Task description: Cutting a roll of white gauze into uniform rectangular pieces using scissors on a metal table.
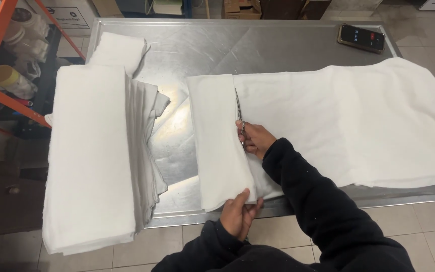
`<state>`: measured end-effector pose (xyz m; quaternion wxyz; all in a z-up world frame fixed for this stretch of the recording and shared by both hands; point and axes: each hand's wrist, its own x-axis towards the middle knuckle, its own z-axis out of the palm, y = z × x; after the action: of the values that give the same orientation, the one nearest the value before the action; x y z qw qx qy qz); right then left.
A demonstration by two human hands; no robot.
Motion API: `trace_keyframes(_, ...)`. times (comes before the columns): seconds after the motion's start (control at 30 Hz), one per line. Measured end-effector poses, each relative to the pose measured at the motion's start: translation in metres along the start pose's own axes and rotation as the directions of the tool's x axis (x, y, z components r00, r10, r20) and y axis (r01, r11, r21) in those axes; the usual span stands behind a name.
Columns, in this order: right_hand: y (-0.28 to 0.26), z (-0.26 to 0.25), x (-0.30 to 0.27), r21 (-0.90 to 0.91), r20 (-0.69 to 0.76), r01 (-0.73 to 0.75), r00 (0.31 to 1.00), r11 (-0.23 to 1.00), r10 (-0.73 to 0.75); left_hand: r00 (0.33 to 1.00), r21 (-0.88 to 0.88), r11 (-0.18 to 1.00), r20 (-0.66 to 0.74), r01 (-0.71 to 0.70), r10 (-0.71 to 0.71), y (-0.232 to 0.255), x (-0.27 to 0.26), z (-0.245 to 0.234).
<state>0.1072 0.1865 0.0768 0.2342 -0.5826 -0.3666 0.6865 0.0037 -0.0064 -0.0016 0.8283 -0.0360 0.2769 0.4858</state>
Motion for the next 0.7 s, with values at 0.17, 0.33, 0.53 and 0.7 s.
trace_keyframes(0.17, 0.002, -0.009, 0.005, 0.038, 0.12, -0.036, 0.992, 0.999, 0.032, 0.954, 0.814, 0.555, 0.002, 0.172, -0.299, 0.074, -0.086, 0.08)
trace_keyframes(0.33, 0.005, -0.016, 0.017, 0.053, 0.219, -0.066, 0.974, 0.996, 0.053, 0.787, 0.636, -0.551, 0.613, -0.539, -0.062, 0.088, -0.053, 0.061)
trace_keyframes(0.53, 0.0, -0.02, 0.023, 0.029, 0.256, -0.077, 0.964, 0.997, 0.067, 0.497, 0.164, -0.723, 0.823, -0.672, -0.276, 0.073, 0.008, 0.024)
trace_keyframes(0.7, -0.013, -0.019, 0.023, 0.024, 0.246, -0.086, 0.966, 0.996, 0.078, 0.641, 0.329, -0.657, 0.702, -0.678, -0.311, 0.072, 0.016, 0.01)
